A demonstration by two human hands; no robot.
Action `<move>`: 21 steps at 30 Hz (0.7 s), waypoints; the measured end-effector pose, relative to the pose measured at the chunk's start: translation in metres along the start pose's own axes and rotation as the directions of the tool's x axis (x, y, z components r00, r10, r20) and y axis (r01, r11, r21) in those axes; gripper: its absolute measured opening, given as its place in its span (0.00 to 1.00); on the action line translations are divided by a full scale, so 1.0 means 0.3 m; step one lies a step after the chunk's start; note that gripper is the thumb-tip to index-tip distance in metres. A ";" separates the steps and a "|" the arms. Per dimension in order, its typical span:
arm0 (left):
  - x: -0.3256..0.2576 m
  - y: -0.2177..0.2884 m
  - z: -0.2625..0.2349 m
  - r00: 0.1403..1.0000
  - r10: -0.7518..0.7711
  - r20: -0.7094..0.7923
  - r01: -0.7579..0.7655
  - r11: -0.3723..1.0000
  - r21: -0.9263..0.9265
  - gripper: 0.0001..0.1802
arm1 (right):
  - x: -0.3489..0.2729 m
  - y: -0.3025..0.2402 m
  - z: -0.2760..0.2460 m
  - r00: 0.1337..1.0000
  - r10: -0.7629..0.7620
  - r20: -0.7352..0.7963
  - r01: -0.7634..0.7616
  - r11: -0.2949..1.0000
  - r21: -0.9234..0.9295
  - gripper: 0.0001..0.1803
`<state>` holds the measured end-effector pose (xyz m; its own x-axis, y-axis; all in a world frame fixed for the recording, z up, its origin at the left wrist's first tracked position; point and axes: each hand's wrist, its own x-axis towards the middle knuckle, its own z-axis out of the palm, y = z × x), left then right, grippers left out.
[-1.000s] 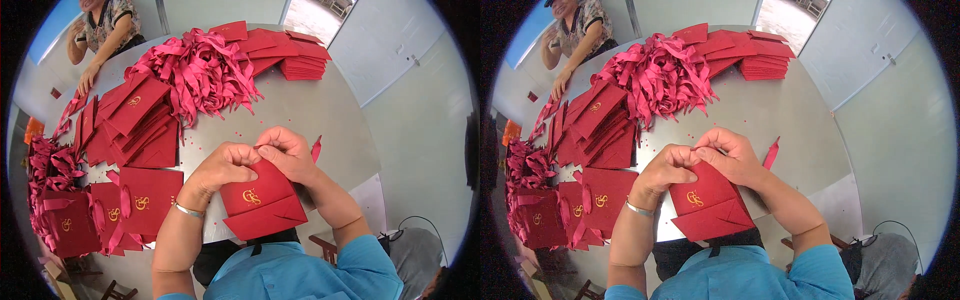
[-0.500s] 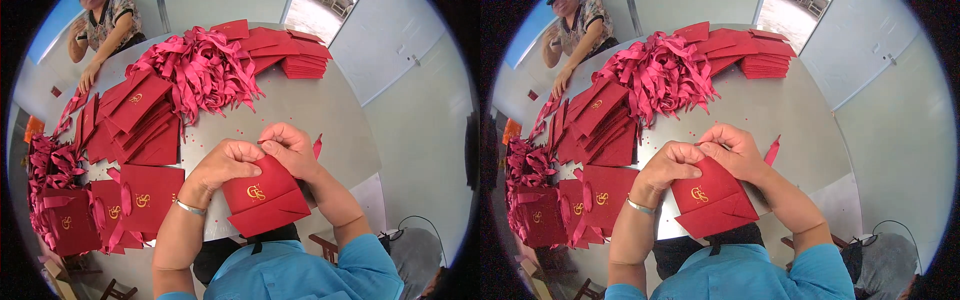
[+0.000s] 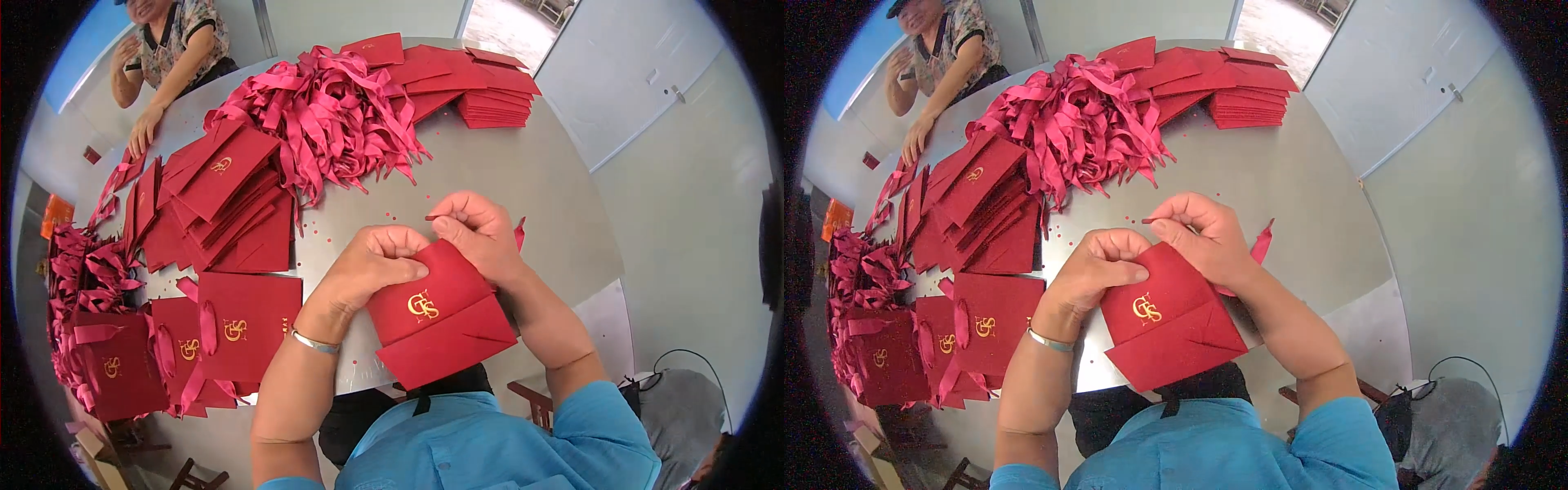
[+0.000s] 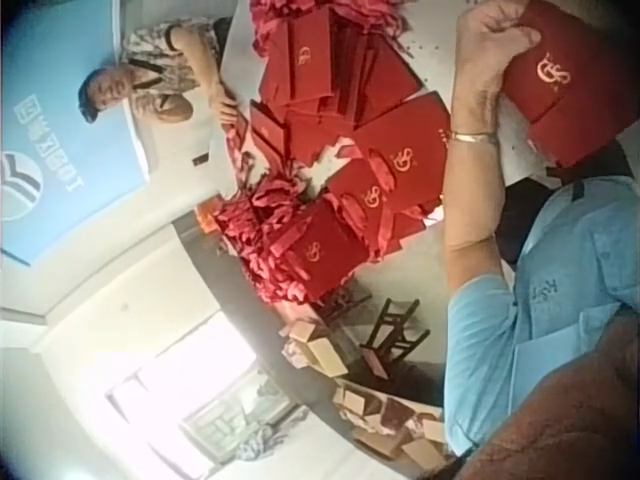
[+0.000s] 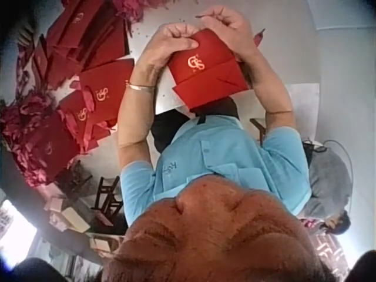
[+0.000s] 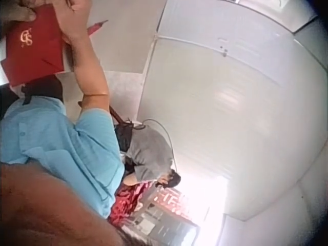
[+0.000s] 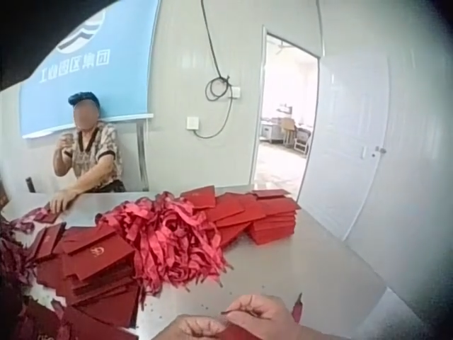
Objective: Assembling and tying ribbons on red paper gift bags.
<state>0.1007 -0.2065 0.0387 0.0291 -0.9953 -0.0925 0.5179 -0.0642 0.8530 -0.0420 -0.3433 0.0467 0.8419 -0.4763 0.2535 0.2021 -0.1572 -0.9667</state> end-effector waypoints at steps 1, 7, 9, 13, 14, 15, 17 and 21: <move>0.000 0.003 0.010 1.000 0.001 0.000 -0.001 1.000 -0.001 0.11 | 0.002 0.006 -0.009 1.000 0.012 0.010 -0.013 1.000 0.026 0.04; -0.006 -0.009 -0.006 0.999 0.018 0.048 -0.015 0.998 -0.058 0.11 | 0.000 -0.013 0.019 0.998 0.005 0.058 -0.008 0.999 0.043 0.04; -0.008 -0.017 -0.016 0.994 0.018 0.104 -0.007 0.994 -0.106 0.12 | -0.005 -0.013 0.026 0.997 0.011 0.082 -0.014 0.999 0.039 0.03; -0.010 -0.016 -0.021 0.992 -0.006 0.127 0.017 0.996 -0.083 0.12 | -0.013 0.000 0.024 0.991 -0.052 0.124 0.046 0.997 0.054 0.03; -0.011 -0.015 -0.024 0.992 -0.017 0.126 0.026 0.997 -0.074 0.12 | -0.013 0.001 0.023 0.987 -0.071 0.142 0.066 0.997 0.037 0.03; -0.012 -0.014 -0.025 0.992 -0.028 0.125 0.036 0.997 -0.066 0.12 | -0.014 -0.001 0.024 0.988 -0.071 0.141 0.067 0.997 0.038 0.03; -0.011 -0.025 -0.035 0.992 -0.026 0.119 0.030 0.999 -0.034 0.11 | -0.015 -0.007 0.027 0.986 -0.070 0.153 0.063 0.996 0.056 0.03; -0.006 -0.020 -0.028 0.994 -0.048 0.102 0.050 0.999 -0.017 0.20 | -0.014 -0.008 0.021 0.984 -0.101 0.146 0.107 0.994 -0.031 0.03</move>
<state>0.1047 -0.2036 0.0295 -0.0834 -0.9933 -0.0805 0.5329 -0.1127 0.8386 -0.0429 -0.3355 0.0478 0.8811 -0.3268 0.3420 0.2751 -0.2342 -0.9325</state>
